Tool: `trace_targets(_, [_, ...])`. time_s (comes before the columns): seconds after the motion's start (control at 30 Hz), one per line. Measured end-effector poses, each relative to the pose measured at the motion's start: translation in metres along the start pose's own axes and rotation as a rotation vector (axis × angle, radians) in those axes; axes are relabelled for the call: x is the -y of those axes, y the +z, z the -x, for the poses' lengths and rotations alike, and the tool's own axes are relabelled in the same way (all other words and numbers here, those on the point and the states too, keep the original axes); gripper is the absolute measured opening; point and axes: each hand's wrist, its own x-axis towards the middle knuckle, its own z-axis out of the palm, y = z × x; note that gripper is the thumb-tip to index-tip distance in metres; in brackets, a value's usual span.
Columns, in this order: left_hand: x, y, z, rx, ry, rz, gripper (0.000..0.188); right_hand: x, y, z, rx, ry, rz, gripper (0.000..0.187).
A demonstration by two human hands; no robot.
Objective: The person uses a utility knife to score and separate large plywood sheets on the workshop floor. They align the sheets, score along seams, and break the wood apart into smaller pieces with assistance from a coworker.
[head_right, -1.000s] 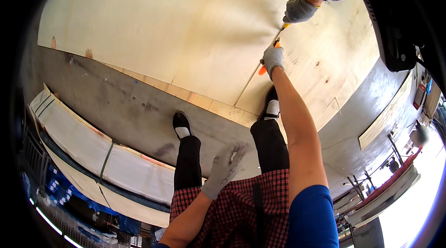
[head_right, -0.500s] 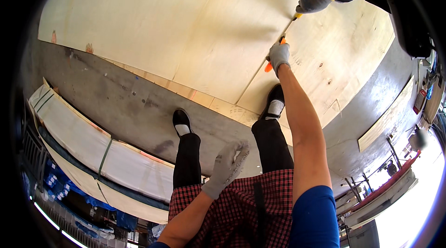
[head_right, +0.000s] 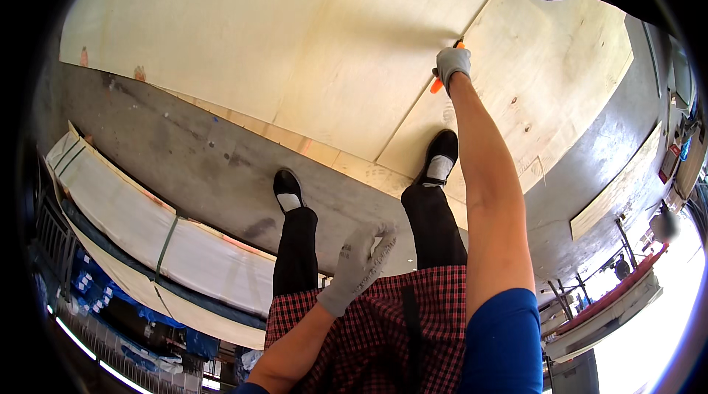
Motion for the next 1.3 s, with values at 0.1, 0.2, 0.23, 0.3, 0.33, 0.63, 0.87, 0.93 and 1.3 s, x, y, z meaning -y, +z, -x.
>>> trace_targets(0.1, [0.0,-0.001,0.0,-0.007,0.01,-0.022,0.023,-0.003,0.002,0.007,-0.049,-0.06,0.008,0.037])
trace_targets(0.2, [0.0,-0.007,0.002,-0.026,0.02,-0.021,0.022,-0.013,0.003,0.007,-0.044,-0.012,0.074,0.037])
trace_targets(0.23, [0.003,-0.007,0.002,-0.049,0.021,0.011,0.019,-0.019,0.005,0.014,-0.031,-0.014,0.086,0.037])
trace_targets(0.3, [0.005,-0.011,0.003,-0.078,0.021,0.033,0.018,-0.03,0.011,0.032,-0.007,-0.026,0.106,0.038])
trace_targets(0.33, [0.005,-0.013,0.003,-0.063,0.032,0.017,0.018,-0.053,0.016,0.025,-0.086,-0.062,0.173,0.039])
trace_targets(0.63, [0.035,-0.03,0.028,-0.002,-0.045,-0.084,0.021,-0.165,0.067,0.133,-0.045,-0.07,0.226,0.034])
trace_targets(0.87, [0.032,-0.04,0.04,0.042,0.033,-0.029,0.022,-0.261,0.115,0.221,-0.054,0.017,0.24,0.029])
trace_targets(0.93, [0.037,-0.044,0.043,0.025,0.069,-0.055,0.021,-0.27,0.12,0.23,-0.051,0.046,0.205,0.029])
trace_targets(1.3, [0.043,-0.041,0.048,0.02,0.096,-0.109,0.022,-0.351,0.155,0.272,-0.086,0.058,0.207,0.035])
